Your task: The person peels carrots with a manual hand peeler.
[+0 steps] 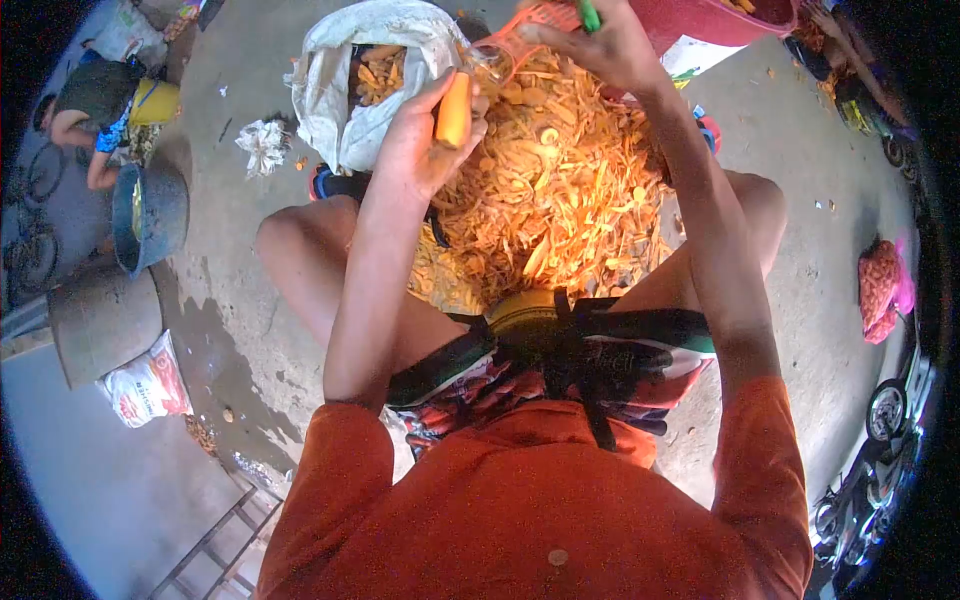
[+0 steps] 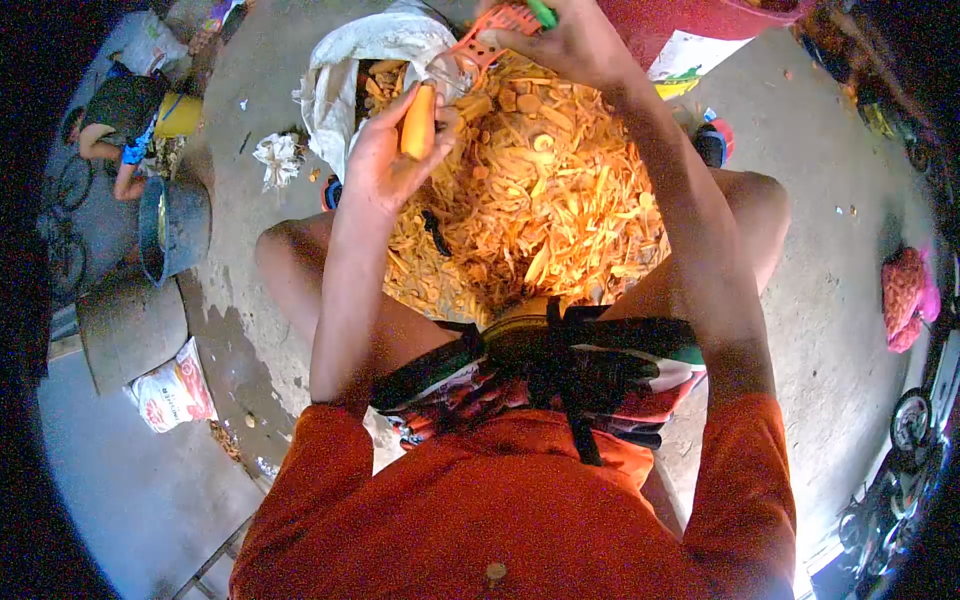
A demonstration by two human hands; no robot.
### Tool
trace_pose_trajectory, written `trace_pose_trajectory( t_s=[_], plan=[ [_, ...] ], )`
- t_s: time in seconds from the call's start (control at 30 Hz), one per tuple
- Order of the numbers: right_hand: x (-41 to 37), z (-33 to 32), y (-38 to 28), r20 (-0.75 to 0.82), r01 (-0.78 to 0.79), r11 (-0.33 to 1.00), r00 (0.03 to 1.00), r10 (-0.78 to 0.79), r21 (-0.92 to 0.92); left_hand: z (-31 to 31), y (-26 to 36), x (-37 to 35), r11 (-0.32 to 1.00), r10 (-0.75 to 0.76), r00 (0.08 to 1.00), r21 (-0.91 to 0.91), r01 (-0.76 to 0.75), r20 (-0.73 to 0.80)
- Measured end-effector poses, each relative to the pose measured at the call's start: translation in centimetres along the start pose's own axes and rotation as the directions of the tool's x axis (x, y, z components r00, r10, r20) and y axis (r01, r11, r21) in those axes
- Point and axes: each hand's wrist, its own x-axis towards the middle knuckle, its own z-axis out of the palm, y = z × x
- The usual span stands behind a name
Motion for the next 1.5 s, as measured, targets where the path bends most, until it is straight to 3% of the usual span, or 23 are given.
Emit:
trace_pose_trajectory(
  t_s=[0.07, 0.13, 0.17, 0.23, 0.27, 0.3, 0.33, 0.4, 0.47, 0.5, 0.63, 0.73, 0.8, 0.9, 0.93, 1.0, 1.03, 1.1, 1.2, 1.27, 1.33, 1.43, 1.5],
  plan=[
    [-0.7, 0.1, 2.2, 0.013, 0.040, 0.968, 0.999, -0.038, -0.249, 0.4, 0.6, -0.4, 0.997, 0.043, 0.996, 0.057, -0.048, 0.080],
    [-1.1, 2.6, -0.1, 0.215, 0.190, 0.902, 0.970, -0.112, -0.389, 1.5, 0.1, -0.2, 0.992, 0.110, 0.993, 0.060, -0.107, -0.046],
    [-0.8, 2.4, 0.9, 0.215, 0.184, 0.850, 0.973, -0.085, -0.494, 1.5, 0.1, -0.1, 0.993, 0.086, 0.996, 0.072, -0.089, 0.039],
    [-0.1, 1.0, 1.9, 0.113, 0.185, 0.869, 0.982, -0.149, -0.459, 0.5, 0.0, 0.2, 0.999, 0.026, 0.969, -0.031, -0.019, 0.246],
    [-0.1, 0.3, 2.2, 0.010, 0.198, 0.878, 0.977, -0.215, -0.435, -0.1, -0.4, 0.1, 0.999, 0.019, 0.970, -0.033, -0.011, 0.242],
    [-0.1, -0.4, 2.0, -0.066, 0.058, 0.890, 0.993, -0.099, -0.452, 0.3, -0.3, 0.1, 0.998, 0.057, 0.995, 0.005, -0.058, 0.077],
    [-0.1, 0.1, 1.6, -0.062, 0.066, 0.888, 0.993, -0.105, -0.455, 1.7, 0.2, -0.4, 0.994, 0.104, 0.991, 0.053, -0.100, -0.088],
    [-0.7, 1.8, 0.9, 0.045, 0.197, 0.926, 0.980, -0.193, -0.323, 3.7, 0.2, -1.3, 0.992, 0.123, 0.984, 0.053, -0.118, -0.125],
    [-0.6, 3.0, 0.3, 0.198, 0.238, 0.836, 0.967, -0.159, -0.494, 4.5, -0.1, -1.1, 0.991, 0.131, 0.982, -0.009, -0.133, -0.134],
    [-0.5, 2.5, 0.3, 0.164, 0.200, 0.872, 0.977, -0.140, -0.447, 1.7, 0.1, -0.4, 0.994, -0.015, 0.994, -0.105, 0.026, 0.107],
    [0.0, -0.1, 1.4, -0.085, 0.068, 0.904, 0.990, -0.114, -0.423, 0.3, 0.3, 0.4, 0.994, 0.075, 0.992, -0.084, -0.067, 0.099],
    [-0.8, 2.4, 0.7, 0.102, 0.238, 0.916, 0.971, -0.216, -0.323, 1.2, 0.3, -0.3, 0.994, 0.090, 0.993, 0.058, -0.095, 0.082],
    [-0.8, 3.0, 0.0, 0.189, 0.244, 0.883, 0.965, -0.181, -0.401, 2.2, 0.1, -0.4, 0.991, 0.110, 0.994, 0.083, -0.109, -0.005],
    [-0.2, 1.3, 1.4, -0.006, 0.163, 0.880, 0.983, -0.185, -0.445, 1.7, 0.6, -0.6, 0.978, 0.111, 0.982, 0.159, -0.135, 0.154],
    [-0.6, 0.5, 1.6, -0.136, 0.004, 0.940, 0.989, -0.053, -0.342, 1.6, 0.3, -0.6, 0.978, 0.110, 0.981, 0.157, -0.135, 0.157],
    [-0.8, 0.0, 2.4, -0.091, 0.048, 0.962, 0.993, -0.074, -0.267, 2.3, 0.0, -0.8, 0.991, 0.135, 0.986, -0.011, -0.137, -0.102],
    [-0.7, 0.8, 1.6, 0.006, 0.145, 0.941, 0.989, -0.150, -0.304, 1.9, 0.4, -0.9, 0.995, 0.094, 0.995, -0.012, -0.094, 0.025],
    [-1.2, 3.1, -0.1, 0.209, 0.266, 0.875, 0.958, -0.195, -0.405, 1.7, 0.3, -0.5, 0.997, 0.077, 0.997, -0.025, -0.076, 0.030],
    [-0.8, 1.9, 1.1, 0.075, 0.159, 0.923, 0.987, -0.141, -0.350, 1.0, -0.1, -0.6, 0.987, -0.038, 0.988, -0.148, 0.060, 0.151],
    [-0.2, -0.9, 2.1, -0.044, 0.114, 0.877, 0.987, -0.152, -0.467, 1.5, -0.1, -0.5, 0.997, 0.059, 0.998, -0.055, -0.061, -0.037],
    [-0.9, 0.0, 1.1, -0.068, 0.044, 0.989, 0.996, -0.054, -0.144, 1.8, 0.0, -0.7, 0.997, 0.070, 0.998, -0.031, -0.070, -0.004],
    [-1.2, 2.8, -0.7, 0.205, 0.220, 0.891, 0.967, -0.148, -0.396, 2.5, -0.3, -0.8, 0.993, 0.098, 0.995, 0.061, -0.098, 0.008],
    [-0.8, 2.0, 0.2, 0.141, 0.154, 0.916, 0.984, -0.109, -0.371, 1.7, -0.5, -0.1, 0.992, 0.117, 0.993, 0.053, -0.119, 0.035]
  ],
)
